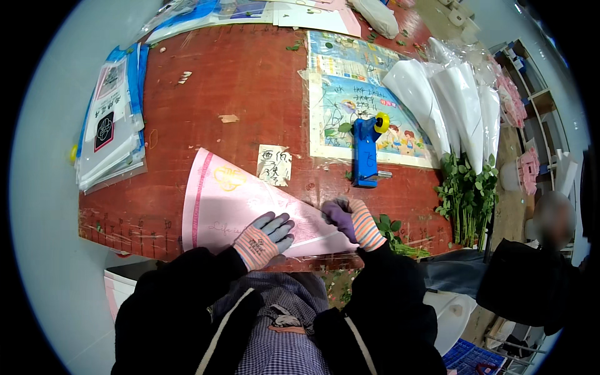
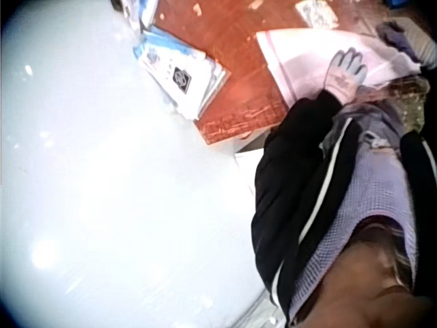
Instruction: The person wraps bouquets of flowers in pink and white paper on a work table. They fold the paper around the stems, secure the wrapping with tape, and place the finished bouquets into a white bucket.
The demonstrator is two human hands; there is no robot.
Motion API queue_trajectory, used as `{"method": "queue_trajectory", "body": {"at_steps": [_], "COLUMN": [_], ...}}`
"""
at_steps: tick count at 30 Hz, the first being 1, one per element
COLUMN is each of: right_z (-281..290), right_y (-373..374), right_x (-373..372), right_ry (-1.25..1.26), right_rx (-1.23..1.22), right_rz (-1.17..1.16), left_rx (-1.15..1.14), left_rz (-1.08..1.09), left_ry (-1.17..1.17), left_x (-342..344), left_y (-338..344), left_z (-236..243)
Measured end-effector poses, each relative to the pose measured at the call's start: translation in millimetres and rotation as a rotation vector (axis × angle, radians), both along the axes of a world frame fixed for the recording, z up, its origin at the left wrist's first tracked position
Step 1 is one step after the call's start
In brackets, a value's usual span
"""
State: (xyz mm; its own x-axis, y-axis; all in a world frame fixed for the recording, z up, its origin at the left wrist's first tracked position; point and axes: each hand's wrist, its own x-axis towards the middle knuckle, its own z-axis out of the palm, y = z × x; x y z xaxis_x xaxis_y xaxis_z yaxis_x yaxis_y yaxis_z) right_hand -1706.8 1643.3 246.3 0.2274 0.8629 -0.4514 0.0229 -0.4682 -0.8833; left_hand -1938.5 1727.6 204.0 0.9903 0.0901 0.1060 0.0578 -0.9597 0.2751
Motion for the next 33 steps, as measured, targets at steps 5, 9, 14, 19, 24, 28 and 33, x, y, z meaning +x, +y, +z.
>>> {"method": "queue_trajectory", "body": {"at_steps": [5, 9, 14, 19, 24, 28, 33], "right_z": [41.1, -78.6, -66.3, -80.4, -62.2, -51.8, 1.1], "right_y": [-10.7, -53.4, -45.5, -89.7, -31.4, 22.4, 32.0], "right_x": [-86.4, -114.0, -113.4, -97.6, -87.8, -43.2, -35.1], "right_ry": [0.048, -0.375, -0.649, -0.516, -1.377, -0.892, 0.146], "right_rx": [0.161, -0.144, -0.621, -0.722, 0.069, 0.248, -0.074], "right_rz": [-0.316, -0.345, -0.135, 0.097, -0.098, 0.225, 0.651], "left_rx": [0.017, 0.136, 0.133, 0.113, 0.128, -0.192, -0.146], "left_rz": [0.011, -0.013, -0.039, -0.035, 0.001, 0.162, 0.293], "left_ry": [-0.031, -0.039, 0.027, 0.006, 0.039, 0.438, -0.358], "left_x": [-12.7, -8.5, -13.1, -10.4, -9.1, -13.6, -74.2], "left_y": [4.2, 1.5, 5.4, 1.3, 1.7, 5.9, 16.0], "left_z": [-8.3, -17.9, -21.5, -30.5, -15.1, -8.9, 52.8]}}
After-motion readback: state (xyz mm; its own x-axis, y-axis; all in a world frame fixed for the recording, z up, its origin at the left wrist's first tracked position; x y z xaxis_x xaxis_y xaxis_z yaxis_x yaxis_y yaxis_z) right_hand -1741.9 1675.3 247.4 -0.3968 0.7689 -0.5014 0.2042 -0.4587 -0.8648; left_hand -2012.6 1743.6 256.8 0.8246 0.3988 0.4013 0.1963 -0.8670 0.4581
